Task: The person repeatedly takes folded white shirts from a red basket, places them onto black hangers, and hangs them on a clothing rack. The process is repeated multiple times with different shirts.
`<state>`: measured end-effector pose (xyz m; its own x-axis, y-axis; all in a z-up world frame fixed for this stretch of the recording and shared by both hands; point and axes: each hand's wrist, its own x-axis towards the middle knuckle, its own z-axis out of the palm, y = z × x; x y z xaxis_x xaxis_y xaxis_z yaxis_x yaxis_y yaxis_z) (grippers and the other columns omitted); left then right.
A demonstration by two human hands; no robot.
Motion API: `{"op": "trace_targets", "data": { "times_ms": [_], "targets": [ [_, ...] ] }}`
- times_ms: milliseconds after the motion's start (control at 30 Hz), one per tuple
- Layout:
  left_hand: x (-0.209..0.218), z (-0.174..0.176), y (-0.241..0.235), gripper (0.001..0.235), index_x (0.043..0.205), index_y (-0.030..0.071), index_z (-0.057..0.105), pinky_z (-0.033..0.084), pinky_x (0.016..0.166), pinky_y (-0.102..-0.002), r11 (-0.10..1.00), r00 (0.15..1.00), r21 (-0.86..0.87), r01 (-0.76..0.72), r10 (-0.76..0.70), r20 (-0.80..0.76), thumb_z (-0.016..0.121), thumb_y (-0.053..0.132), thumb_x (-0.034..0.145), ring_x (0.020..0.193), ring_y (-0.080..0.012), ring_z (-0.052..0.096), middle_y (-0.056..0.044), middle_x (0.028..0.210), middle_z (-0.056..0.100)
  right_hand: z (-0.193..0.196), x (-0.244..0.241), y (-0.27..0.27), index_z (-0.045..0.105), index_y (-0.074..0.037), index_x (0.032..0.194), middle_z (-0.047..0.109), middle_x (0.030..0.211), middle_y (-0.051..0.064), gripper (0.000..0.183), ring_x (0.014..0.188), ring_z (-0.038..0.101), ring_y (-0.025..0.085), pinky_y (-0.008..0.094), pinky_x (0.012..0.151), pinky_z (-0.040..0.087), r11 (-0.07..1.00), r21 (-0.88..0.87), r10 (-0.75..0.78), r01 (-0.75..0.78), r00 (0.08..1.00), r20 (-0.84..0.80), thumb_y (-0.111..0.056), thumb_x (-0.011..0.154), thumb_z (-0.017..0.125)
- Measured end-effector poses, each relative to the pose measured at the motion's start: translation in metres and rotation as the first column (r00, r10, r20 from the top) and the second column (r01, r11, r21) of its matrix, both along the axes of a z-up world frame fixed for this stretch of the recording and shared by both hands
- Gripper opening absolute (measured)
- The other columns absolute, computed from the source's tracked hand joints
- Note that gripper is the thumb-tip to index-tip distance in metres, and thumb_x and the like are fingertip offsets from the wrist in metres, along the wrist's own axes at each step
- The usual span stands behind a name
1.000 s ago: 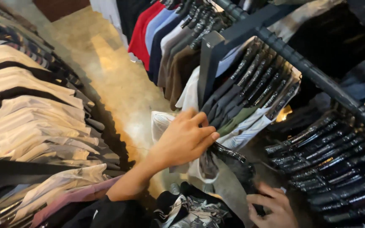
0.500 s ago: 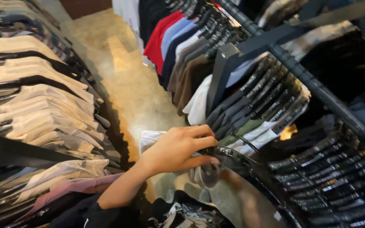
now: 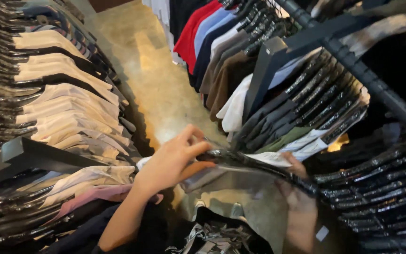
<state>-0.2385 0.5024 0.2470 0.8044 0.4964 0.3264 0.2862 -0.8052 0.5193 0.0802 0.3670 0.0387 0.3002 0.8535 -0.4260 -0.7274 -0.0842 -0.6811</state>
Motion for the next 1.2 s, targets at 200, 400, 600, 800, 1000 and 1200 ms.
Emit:
{"op": "trace_targets", "data": {
  "times_ms": [200, 400, 600, 800, 1000, 1200],
  "targets": [
    [-0.010, -0.021, 0.006, 0.038, 0.112, 0.008, 0.069, 0.052, 0.076, -0.040, 1.000, 0.999, -0.025, -0.007, 0.008, 0.037, 0.082, 0.028, 0.082, 0.089, -0.0311, 0.063, -0.013, 0.102, 0.056, 0.023, 0.018, -0.028, 0.061, 0.006, 0.099, 0.068, 0.095, 0.017, 0.036, 0.090, 0.067, 0.027, 0.034, 0.087, 0.054, 0.953, 0.303, -0.004, 0.024, 0.998, -0.064, -0.024, 0.079, 0.061],
    [0.001, -0.014, -0.007, 0.038, 0.119, 0.008, 0.067, 0.053, 0.076, -0.040, 0.996, 0.997, -0.060, 0.059, -0.055, 0.060, 0.077, 0.017, 0.083, 0.090, -0.0286, 0.062, -0.012, 0.108, 0.058, 0.004, 0.016, -0.028, 0.057, 0.001, 0.079, 0.055, 0.075, 0.005, 0.014, 0.069, 0.049, 0.012, 0.025, 0.065, 0.036, 0.932, 0.318, -0.351, 0.173, 0.649, 0.675, -0.011, 0.079, 0.051],
    [0.022, -0.016, -0.022, 0.035, 0.118, 0.011, 0.067, 0.052, 0.073, -0.042, 0.997, 0.997, 0.064, 0.050, -0.046, -0.066, 0.074, 0.013, 0.084, 0.095, -0.0338, 0.061, -0.011, 0.109, 0.061, 0.060, -0.031, -0.010, 0.058, 0.001, 0.082, 0.048, 0.064, 0.002, 0.014, 0.062, 0.044, 0.010, 0.029, 0.055, 0.033, 0.915, 0.146, -0.213, 0.375, 0.141, 0.967, -0.007, 0.092, 0.054],
    [0.018, -0.030, 0.003, 0.033, 0.114, 0.008, 0.067, 0.051, 0.077, -0.043, 0.998, 0.994, 0.047, -0.040, 0.035, 0.103, 0.076, 0.014, 0.083, 0.092, -0.0324, 0.061, -0.011, 0.104, 0.064, 0.131, -0.035, -0.026, 0.067, -0.004, 0.107, 0.065, 0.081, 0.006, 0.020, 0.074, 0.062, 0.012, 0.027, 0.064, 0.048, 0.989, 0.065, -0.096, 0.132, 0.248, 0.964, -0.011, 0.089, 0.063],
    [0.012, -0.006, 0.013, 0.033, 0.110, 0.007, 0.071, 0.049, 0.071, -0.040, 0.993, 0.992, -0.095, 0.073, -0.062, 0.114, 0.080, 0.016, 0.080, 0.084, -0.0321, 0.063, -0.011, 0.094, 0.065, 0.180, -0.032, -0.026, 0.060, -0.004, 0.123, 0.067, 0.114, 0.021, 0.048, 0.103, 0.064, 0.032, 0.039, 0.083, 0.054, 0.953, 0.130, -0.207, -0.275, -0.271, 0.940, -0.014, 0.077, 0.070],
    [0.027, 0.005, 0.023, 0.032, 0.112, 0.004, 0.068, 0.050, 0.073, -0.041, 0.906, 0.911, -0.121, 0.405, -0.389, 0.133, 0.079, 0.018, 0.085, 0.088, -0.0342, 0.064, -0.014, 0.095, 0.064, 0.184, -0.031, -0.049, 0.068, -0.016, 0.126, 0.078, 0.083, 0.004, 0.042, 0.061, 0.074, 0.015, 0.031, 0.058, 0.057, 0.777, -0.376, 0.394, -0.504, -0.076, 0.916, -0.019, 0.084, 0.072]
  ]
}}
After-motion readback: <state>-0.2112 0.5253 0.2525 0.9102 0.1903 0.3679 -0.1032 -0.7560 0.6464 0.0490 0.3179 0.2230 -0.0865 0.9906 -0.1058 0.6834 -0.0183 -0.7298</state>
